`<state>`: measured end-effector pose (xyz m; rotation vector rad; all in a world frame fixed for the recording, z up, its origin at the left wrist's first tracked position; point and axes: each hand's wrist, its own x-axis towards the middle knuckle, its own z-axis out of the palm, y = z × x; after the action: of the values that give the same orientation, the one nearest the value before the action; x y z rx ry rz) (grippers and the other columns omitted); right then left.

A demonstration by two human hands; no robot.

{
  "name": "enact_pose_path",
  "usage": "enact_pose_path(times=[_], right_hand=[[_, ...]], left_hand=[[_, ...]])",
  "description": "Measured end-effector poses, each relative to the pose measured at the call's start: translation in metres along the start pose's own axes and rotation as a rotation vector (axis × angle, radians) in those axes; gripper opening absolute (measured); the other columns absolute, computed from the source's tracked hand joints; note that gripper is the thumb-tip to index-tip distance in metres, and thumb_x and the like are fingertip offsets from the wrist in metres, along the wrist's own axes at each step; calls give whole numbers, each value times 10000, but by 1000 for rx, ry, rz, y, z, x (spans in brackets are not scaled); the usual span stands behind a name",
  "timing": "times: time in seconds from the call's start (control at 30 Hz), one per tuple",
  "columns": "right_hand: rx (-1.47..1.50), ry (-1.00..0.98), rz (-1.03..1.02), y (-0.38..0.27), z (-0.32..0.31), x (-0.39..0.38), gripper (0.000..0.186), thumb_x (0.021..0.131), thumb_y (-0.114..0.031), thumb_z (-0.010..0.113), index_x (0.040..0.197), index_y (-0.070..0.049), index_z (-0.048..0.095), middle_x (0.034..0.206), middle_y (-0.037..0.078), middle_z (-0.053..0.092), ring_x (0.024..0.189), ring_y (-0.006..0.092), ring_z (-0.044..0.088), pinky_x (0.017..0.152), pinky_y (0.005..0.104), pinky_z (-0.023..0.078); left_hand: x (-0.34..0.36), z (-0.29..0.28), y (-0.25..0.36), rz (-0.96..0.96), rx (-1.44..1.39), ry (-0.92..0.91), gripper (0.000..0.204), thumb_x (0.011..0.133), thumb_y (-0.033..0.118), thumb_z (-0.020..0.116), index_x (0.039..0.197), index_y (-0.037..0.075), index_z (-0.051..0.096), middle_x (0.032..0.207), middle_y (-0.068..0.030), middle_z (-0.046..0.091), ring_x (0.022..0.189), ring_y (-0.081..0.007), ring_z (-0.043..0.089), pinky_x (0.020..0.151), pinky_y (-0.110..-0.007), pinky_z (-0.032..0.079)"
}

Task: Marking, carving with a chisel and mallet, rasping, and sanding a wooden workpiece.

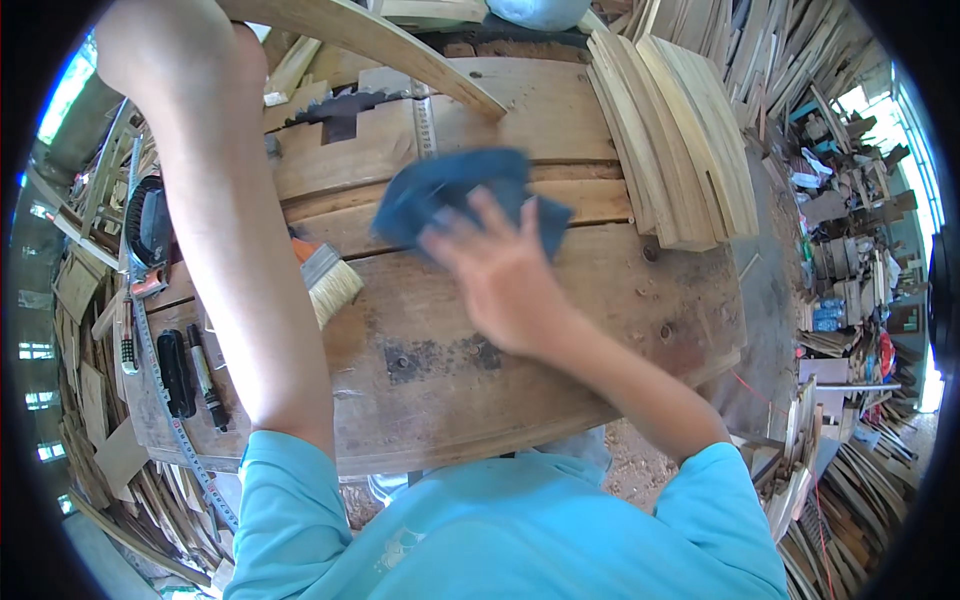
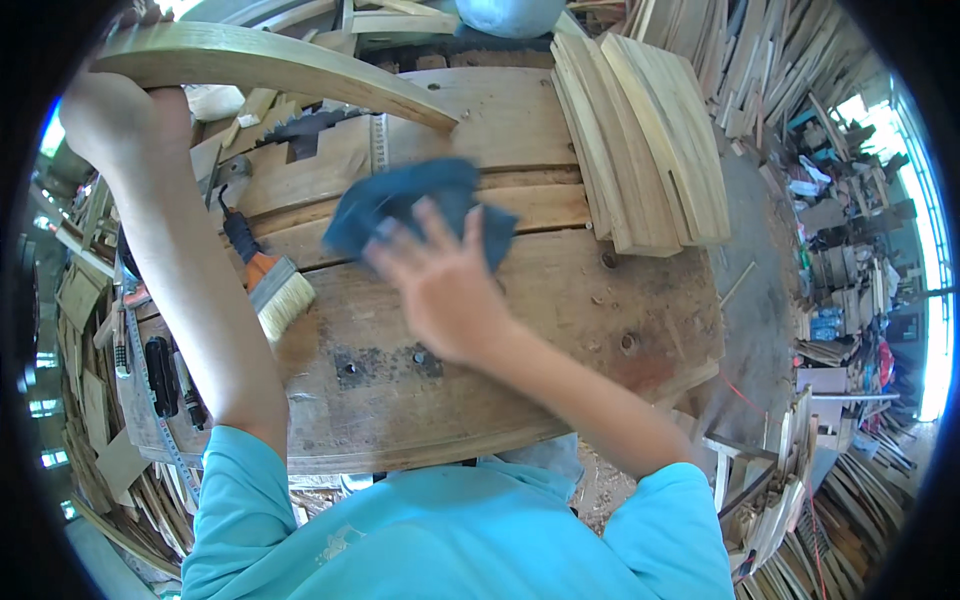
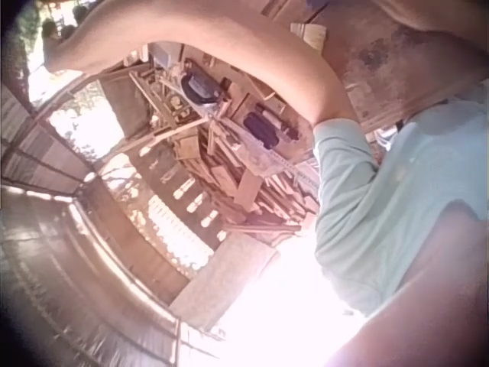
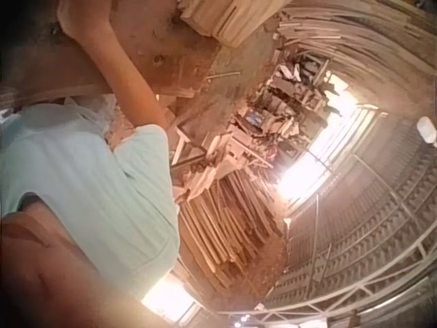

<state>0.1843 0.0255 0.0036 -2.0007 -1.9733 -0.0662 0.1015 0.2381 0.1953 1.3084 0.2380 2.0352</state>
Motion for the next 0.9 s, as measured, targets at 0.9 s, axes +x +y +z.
enact_pose_path(times=[0.9], right_hand=[[78,232,152,85,-4,50,346,1004,-40,508,1316,-107,643,1325,196,658,1348,441,518,1132,605,378]], left_hand=[[22,-14,45,-192,-15,54,347,1007,127,374,1089,-87,635,970,-141,543,908,-268,562,891,-459,544]])
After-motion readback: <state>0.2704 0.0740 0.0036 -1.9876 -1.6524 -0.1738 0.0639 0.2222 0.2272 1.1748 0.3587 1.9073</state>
